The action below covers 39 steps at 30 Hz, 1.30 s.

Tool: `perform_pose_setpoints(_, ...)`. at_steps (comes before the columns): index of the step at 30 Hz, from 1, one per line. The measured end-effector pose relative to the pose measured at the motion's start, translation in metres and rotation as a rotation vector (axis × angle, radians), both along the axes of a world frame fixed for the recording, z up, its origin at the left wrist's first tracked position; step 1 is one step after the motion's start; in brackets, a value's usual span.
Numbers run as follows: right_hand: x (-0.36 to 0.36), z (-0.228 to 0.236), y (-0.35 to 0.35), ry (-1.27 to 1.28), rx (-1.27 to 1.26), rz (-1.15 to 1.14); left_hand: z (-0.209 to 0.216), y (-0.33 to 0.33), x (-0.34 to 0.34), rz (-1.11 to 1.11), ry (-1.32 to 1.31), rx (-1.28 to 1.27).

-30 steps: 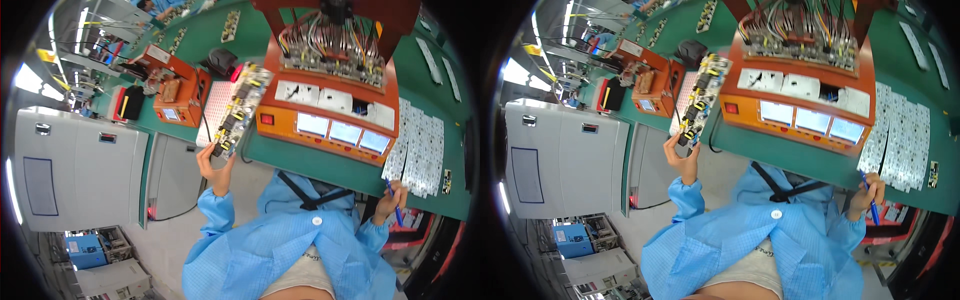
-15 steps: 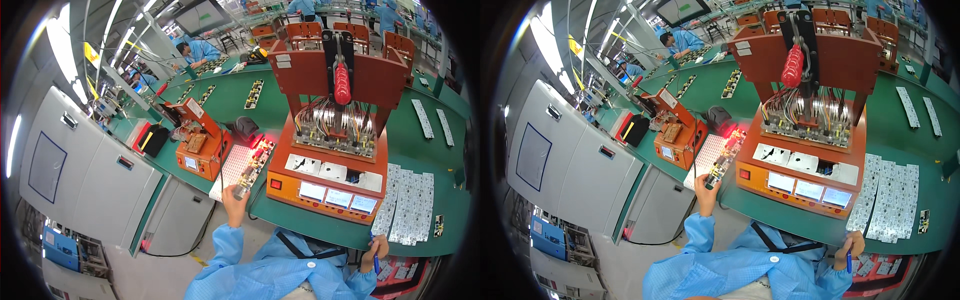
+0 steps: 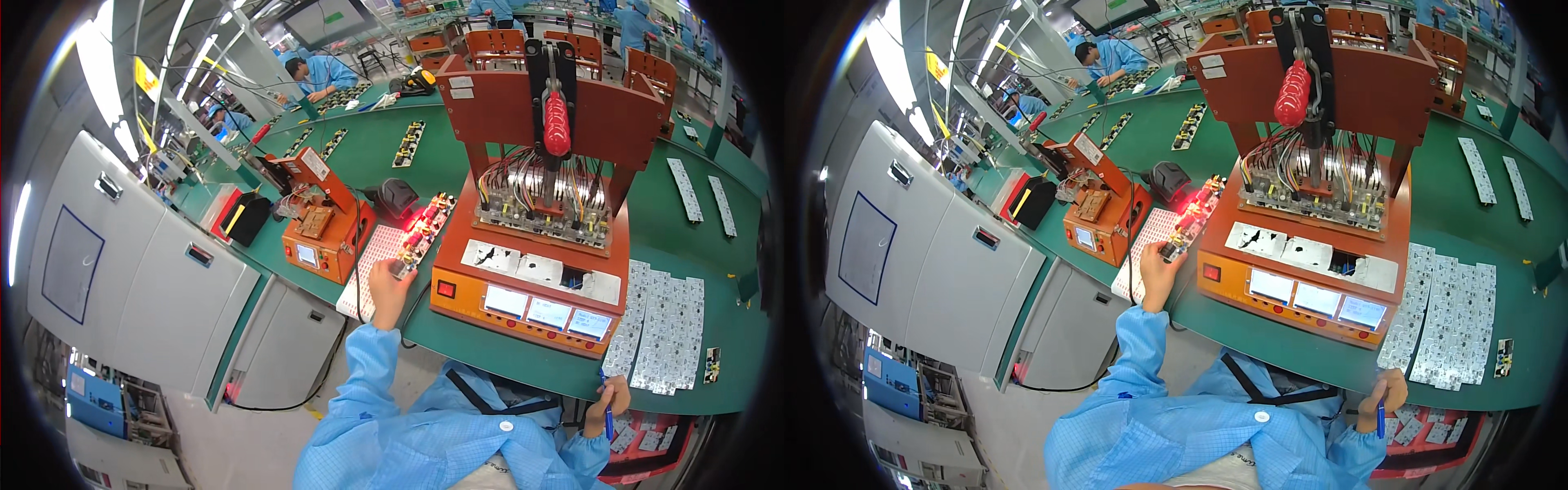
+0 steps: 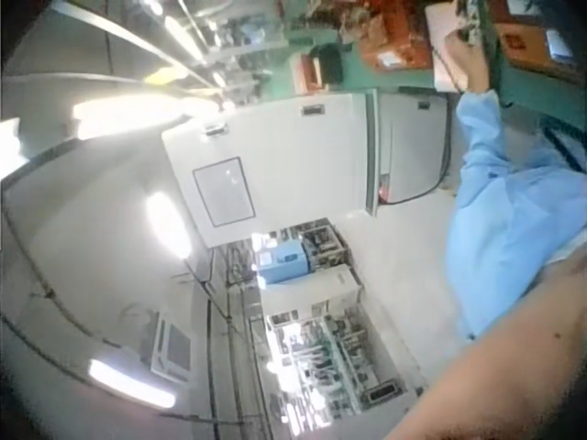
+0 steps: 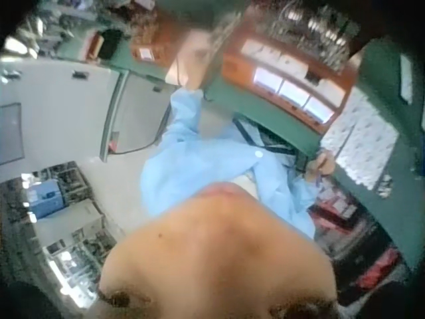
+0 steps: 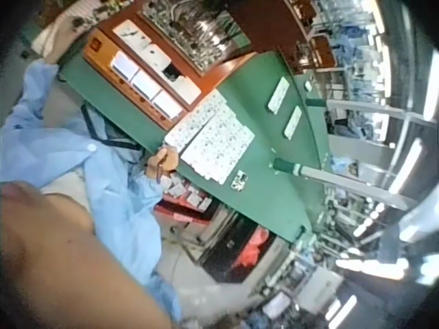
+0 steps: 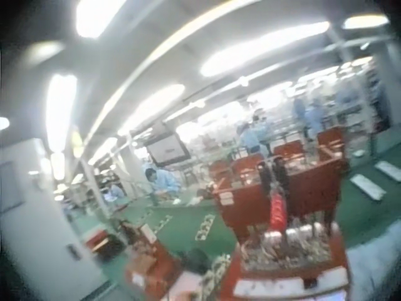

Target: Testing printed circuit boards using a specialized test fixture on an assembly line.

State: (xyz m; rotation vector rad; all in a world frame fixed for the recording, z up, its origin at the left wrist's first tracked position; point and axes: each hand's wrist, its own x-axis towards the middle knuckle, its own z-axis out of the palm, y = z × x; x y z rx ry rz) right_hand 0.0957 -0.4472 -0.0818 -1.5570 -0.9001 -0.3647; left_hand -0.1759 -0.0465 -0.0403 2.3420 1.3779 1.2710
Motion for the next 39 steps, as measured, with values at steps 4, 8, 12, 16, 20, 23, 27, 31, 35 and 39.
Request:
perform_pose_setpoints(4, -0.001, 0.005, 0.001, -0.021, 0.033, 0.023, -0.008, 0.005, -0.003, -0.032, 0.030, -0.010)
perform_pose_setpoints(8, 0.000, 0.005, 0.000, -0.017, 0.036, 0.031, -0.012, 0.004, -0.008, -0.081, 0.012, -0.012)
perform_pose_setpoints(12, 0.001, 0.002, 0.001, -0.023, 0.042, 0.036, -0.007, 0.007, -0.001, -0.048, 0.044, 0.003)
perform_pose_setpoints(16, 0.001, -0.001, 0.000, -0.023, 0.054, 0.038, 0.010, 0.023, 0.025, -0.063, 0.084, 0.032)
perform_pose_setpoints(20, 0.001, 0.001, -0.002, -0.029, 0.040, 0.024, 0.009, 0.044, 0.050, -0.059, 0.140, 0.043)
perform_pose_setpoints(23, -0.001, 0.006, 0.000, 0.009, 0.046, 0.044, -0.013, 0.058, 0.054, -0.082, 0.114, 0.024)
perform_pose_setpoints(27, -0.001, 0.002, 0.000, -0.004, 0.043, 0.041, -0.012, 0.056, 0.058, -0.044, 0.153, 0.030)
perform_pose_setpoints(31, -0.001, 0.005, 0.000, -0.004, 0.011, 0.036, 0.004, 0.054, 0.064, -0.065, 0.126, 0.075)
perform_pose_setpoints(35, 0.000, 0.005, 0.000, 0.011, 0.018, 0.041, 0.031, 0.046, 0.079, -0.033, 0.191, 0.129)
perform_pose_setpoints(39, 0.001, 0.001, 0.000, 0.025, 0.029, 0.037, 0.055, 0.071, 0.103, -0.064, 0.163, 0.256)
